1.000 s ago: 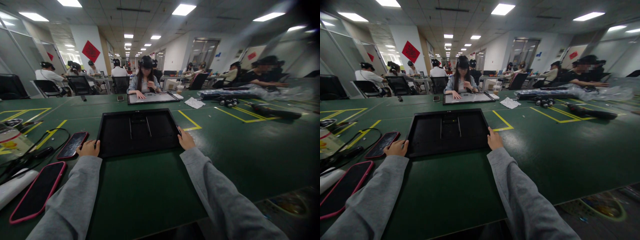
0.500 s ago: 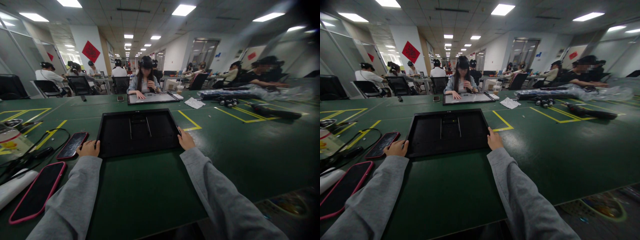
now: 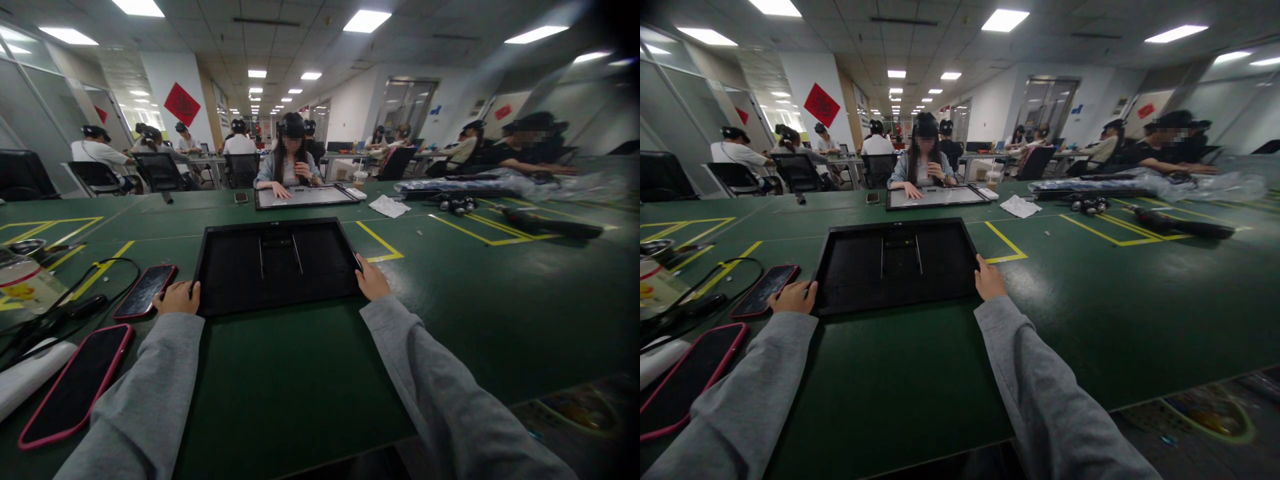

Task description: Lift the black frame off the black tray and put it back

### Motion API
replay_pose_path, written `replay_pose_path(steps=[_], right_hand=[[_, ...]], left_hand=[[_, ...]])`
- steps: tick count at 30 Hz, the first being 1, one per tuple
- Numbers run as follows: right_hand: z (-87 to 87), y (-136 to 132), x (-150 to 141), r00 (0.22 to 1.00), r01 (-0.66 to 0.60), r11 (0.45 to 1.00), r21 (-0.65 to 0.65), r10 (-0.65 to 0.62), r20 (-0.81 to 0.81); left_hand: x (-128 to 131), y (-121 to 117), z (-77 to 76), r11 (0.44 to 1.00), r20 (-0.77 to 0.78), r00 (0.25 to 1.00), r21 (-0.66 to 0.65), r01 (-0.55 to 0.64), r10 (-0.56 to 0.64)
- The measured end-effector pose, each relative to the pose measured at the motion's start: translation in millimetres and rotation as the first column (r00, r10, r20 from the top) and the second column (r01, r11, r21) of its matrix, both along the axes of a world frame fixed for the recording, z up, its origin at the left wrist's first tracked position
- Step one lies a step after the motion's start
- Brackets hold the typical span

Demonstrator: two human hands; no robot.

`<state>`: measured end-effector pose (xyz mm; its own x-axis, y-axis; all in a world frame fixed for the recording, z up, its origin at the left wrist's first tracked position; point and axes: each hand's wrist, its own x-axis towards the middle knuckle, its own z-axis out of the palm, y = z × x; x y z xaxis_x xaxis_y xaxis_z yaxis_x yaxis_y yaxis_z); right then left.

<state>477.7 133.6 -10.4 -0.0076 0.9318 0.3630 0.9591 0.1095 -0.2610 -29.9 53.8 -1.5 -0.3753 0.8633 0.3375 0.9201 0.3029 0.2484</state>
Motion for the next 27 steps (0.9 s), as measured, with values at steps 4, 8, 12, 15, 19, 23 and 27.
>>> replay_pose_path(steps=[4,8,12,15,19,23,27], right_hand=[[-0.9,0.7,0.6,1.000,0.003,1.000,0.011,-0.003,-0.002],[-2.2,1.7,1.1,1.000,-0.001,1.000,0.013,0.001,0.003],[-1.7,1.2,0.8,1.000,-0.008,1.000,0.016,0.008,-0.010],[0.0,0.2,0.0,1.000,-0.006,1.000,0.005,0.006,-0.008],[2.9,-1.4,-1.4,1.000,0.005,1.000,-0.017,-0.005,0.004],[5.2,-2.9,-3.0,1.000,0.014,0.999,-0.030,-0.013,0.014],[6.4,-3.6,-4.0,1.000,0.014,0.999,-0.033,-0.014,0.013]], left_hand=[[-3.0,2.7,-2.3,1.000,-0.001,1.000,-0.009,-0.003,0.003],[-4.5,5.0,-2.9,0.999,0.008,1.000,-0.041,-0.027,0.028],[-2.7,3.2,-2.0,1.000,0.001,1.000,-0.006,-0.014,0.014],[-2.2,3.1,-1.9,1.000,-0.001,1.000,0.000,-0.013,0.013],[-4.2,6.3,-3.5,0.999,0.003,0.999,-0.032,-0.043,0.043],[-5.2,6.7,-4.6,0.999,-0.001,1.000,-0.042,-0.030,0.030],[-3.9,3.7,-3.5,1.000,0.001,1.000,-0.021,-0.016,0.016]])
